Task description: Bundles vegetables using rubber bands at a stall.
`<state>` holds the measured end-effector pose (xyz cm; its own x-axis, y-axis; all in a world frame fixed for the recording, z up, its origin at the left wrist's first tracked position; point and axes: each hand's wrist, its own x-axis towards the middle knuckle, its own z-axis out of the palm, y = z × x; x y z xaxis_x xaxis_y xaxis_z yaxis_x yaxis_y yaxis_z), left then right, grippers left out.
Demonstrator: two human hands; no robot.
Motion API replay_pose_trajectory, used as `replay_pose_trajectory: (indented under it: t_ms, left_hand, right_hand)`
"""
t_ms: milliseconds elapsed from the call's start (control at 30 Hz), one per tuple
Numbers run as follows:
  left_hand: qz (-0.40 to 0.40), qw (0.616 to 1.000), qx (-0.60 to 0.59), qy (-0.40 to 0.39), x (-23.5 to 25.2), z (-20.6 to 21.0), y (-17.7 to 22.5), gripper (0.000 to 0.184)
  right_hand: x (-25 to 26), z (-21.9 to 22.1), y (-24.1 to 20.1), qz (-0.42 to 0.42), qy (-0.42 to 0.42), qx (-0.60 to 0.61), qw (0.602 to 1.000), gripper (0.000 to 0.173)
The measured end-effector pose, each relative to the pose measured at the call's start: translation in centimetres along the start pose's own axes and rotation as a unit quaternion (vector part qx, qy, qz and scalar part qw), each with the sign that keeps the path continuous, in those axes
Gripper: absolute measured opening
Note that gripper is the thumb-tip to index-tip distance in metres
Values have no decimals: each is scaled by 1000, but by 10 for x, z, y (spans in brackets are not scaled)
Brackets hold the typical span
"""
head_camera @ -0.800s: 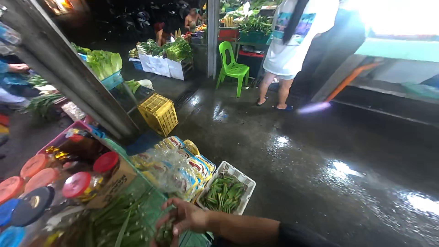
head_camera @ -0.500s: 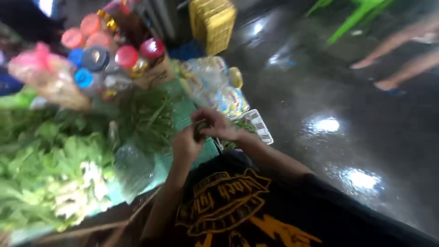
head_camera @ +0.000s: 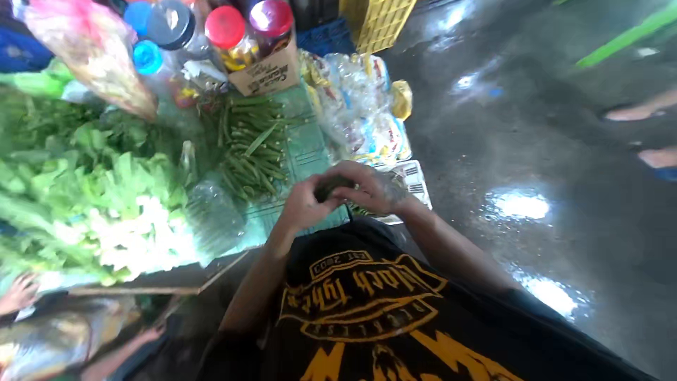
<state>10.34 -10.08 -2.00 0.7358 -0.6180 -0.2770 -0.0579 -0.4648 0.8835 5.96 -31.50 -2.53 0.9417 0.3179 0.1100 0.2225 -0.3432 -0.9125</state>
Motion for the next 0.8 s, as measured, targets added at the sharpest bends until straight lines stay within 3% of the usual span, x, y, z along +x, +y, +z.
replay_pose_trajectory:
  t_ms: [67,133,200,267,333,400,467,567,700,800]
  left_hand:
    - [-23,997,60,-36,-12,3,-18,59]
    - [-48,991,122,8,-24,-2,-47,58]
    - [-120,971,183,92,-40,-13,-75,45]
    - [-204,942,223,146,-54,-24,-101,42]
    - [-240,926,229,182,-62,-31,-124,44]
    - [-242,924,226,194,-59,-38,-132,41]
    - [-232,926,228,192,-47,-42,-129,39]
    - [-216,918,252,219,-29,-44,-119,36]
    - [-150,885,286,334,-17,-57,-114,25]
    - [-134,879,280,361,-15,-82,-113,23]
  right_hand:
    - [-18,1,27,75,-17,37,996,24]
    - [-45,-11,63,226,11,85,970,24]
    - [-76,-25,102,396,79,100,909,34]
    - [-105,-31,131,511,137,62,846,43]
    - [-129,-32,156,574,159,40,802,48]
    - [-146,-29,181,600,147,-1,787,60]
    - [-144,-25,185,592,133,-67,792,72]
    - [-100,-8,154,533,117,-85,834,59]
    - [-20,30,102,331,40,-104,937,31]
    - [39,65,87,197,16,-82,977,24]
